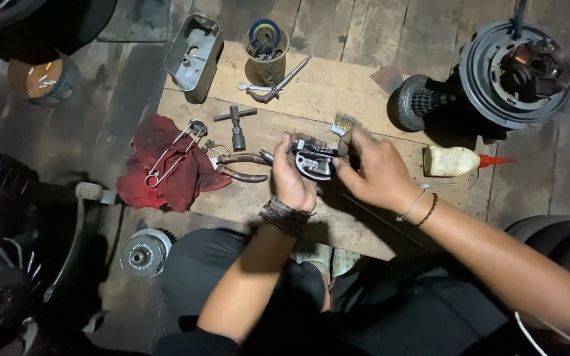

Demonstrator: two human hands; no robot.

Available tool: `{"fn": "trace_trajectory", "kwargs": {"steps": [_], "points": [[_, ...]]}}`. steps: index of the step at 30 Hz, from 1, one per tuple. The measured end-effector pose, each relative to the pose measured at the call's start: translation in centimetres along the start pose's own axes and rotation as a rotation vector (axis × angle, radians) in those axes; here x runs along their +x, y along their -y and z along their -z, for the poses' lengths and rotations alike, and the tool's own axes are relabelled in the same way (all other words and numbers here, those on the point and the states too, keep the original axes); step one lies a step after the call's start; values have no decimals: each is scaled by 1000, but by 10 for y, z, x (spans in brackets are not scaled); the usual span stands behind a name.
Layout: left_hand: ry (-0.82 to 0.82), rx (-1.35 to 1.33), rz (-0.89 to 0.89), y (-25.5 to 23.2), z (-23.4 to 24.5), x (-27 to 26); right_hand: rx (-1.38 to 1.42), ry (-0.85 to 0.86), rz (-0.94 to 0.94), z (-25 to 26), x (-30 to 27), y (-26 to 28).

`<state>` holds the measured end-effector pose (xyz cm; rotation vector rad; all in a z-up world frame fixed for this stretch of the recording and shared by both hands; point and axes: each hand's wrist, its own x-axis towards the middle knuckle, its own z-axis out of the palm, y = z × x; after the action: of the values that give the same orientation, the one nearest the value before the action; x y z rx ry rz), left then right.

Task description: The person sits on the floor and uses a small brush to clean a mechanical part held in their left hand. They then use a screwdriver to adjust or remove small components from the part. The person continues to clean and manipulate the part with both tools throughout the video.

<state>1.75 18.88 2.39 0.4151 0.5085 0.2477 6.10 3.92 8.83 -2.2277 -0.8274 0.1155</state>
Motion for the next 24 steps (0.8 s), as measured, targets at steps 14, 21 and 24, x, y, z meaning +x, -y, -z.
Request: {"fn": "trace_trajectory", "kwargs": {"steps": [14,21,24], "points": [[-66,-136,-85,-15,-1,2,120,-56,30,29,-6,-5],[-67,-253,-87,-16,-15,-8,84,-60,59,66,-23,-8],[0,-256,-47,-16,-23,-18,29,-26,8,97,-37,2]]}}
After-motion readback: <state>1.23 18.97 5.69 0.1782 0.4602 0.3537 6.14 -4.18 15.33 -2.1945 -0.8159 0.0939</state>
